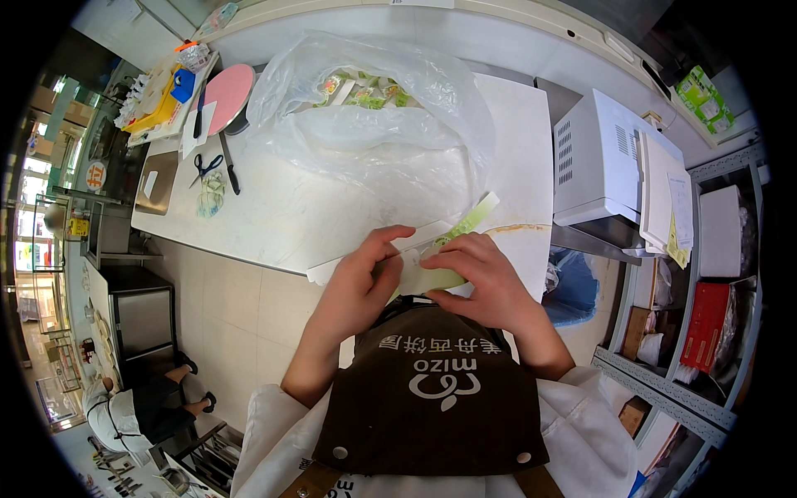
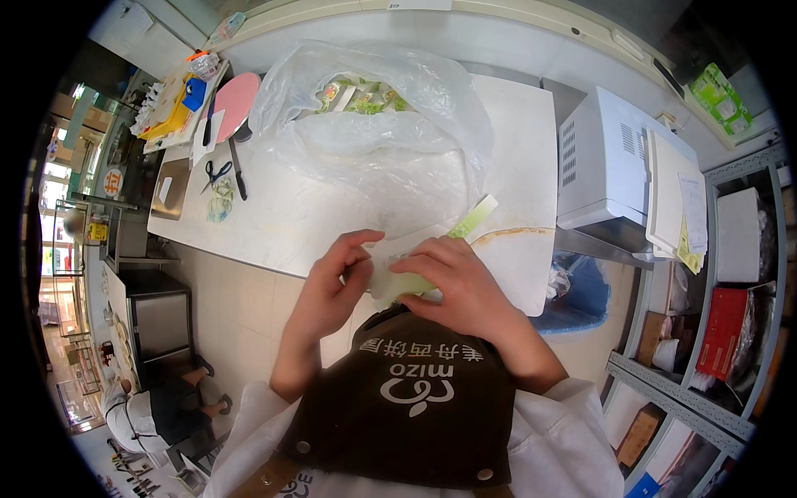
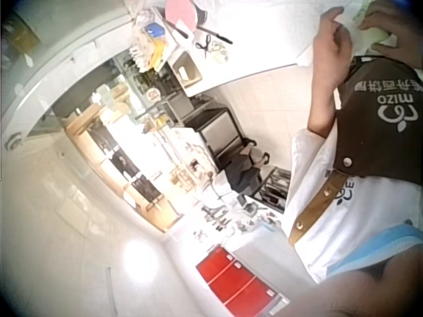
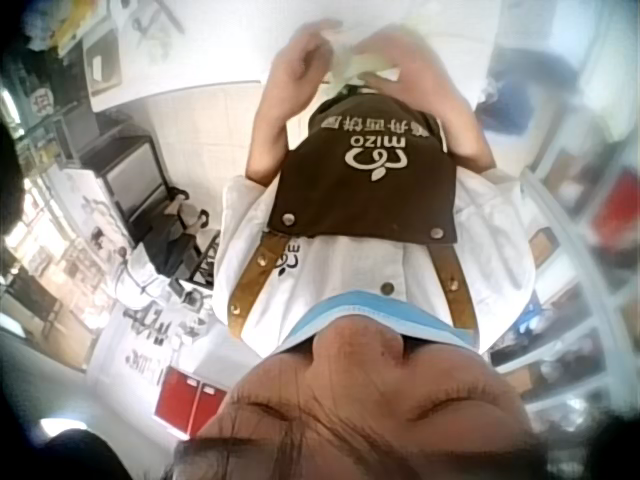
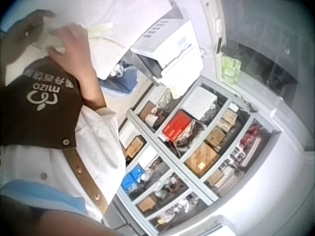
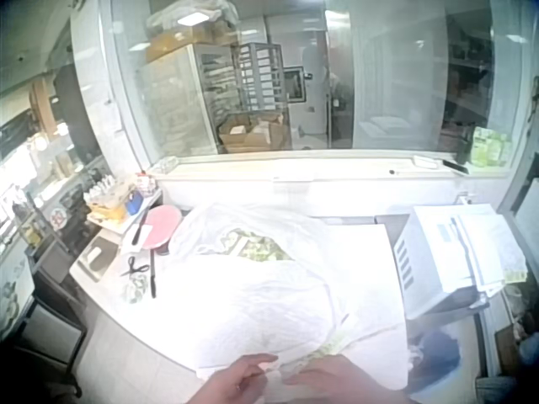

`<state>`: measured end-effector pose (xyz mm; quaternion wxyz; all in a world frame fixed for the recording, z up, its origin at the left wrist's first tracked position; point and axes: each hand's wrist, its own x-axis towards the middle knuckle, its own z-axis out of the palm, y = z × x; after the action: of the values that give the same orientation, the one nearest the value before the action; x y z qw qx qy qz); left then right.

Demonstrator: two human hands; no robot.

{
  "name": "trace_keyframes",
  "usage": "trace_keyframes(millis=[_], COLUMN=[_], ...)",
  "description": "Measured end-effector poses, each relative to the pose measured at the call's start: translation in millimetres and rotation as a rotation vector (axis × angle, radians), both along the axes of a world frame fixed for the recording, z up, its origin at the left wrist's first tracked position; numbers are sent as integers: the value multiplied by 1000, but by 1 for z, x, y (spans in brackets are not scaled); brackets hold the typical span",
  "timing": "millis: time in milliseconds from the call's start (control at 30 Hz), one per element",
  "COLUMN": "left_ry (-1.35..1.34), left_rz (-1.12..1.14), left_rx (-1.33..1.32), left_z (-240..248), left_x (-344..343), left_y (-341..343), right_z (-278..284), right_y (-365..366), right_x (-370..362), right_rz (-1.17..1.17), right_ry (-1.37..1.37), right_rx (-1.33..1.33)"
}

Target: The person stands at a white counter and wraps small rectangular items in white paper. They fold the paper around each item and secure it with a green patterned sticker. The wrapped items are placed into a clear plastic bag on the counter.

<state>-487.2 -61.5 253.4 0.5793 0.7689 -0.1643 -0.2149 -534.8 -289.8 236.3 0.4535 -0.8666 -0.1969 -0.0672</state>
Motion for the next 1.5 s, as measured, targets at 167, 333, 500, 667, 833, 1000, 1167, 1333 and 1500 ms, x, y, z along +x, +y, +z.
trace_keyframes(millis=[167, 333, 500, 667, 833, 1000, 1167, 1333, 1500], left_ry=[-178, -249, -194, -241, -197, -57, -36, 81, 222], left_rz=[-87, -140, -174, -218, -218, -135, -93, -118, -115], left_rx=[95, 164, 199, 136, 141, 101, 101, 143, 55], left_z=[4, 11, 11, 7, 7, 13, 0, -3, -2], left_x=[0, 0, 2, 3, 0, -1, 0, 2, 2], left_y=[0, 0, 4, 6, 2, 0, 10, 13, 11], right_z=[2, 1, 1, 0, 0, 2, 3, -2, -1], right_y=[0, 0, 0, -1, 0, 1, 0, 3, 3], right_x=[-1, -2, -4, -5, -4, -6, -7, -9, -12], right_rz=[5, -1, 21, 74, 96, 58, 27, 56, 60], right_ry=[-5, 3, 3, -23, -38, -11, 10, -39, -63], right_rx=[-3, 7, 16, 14, 14, 23, 23, 27, 30])
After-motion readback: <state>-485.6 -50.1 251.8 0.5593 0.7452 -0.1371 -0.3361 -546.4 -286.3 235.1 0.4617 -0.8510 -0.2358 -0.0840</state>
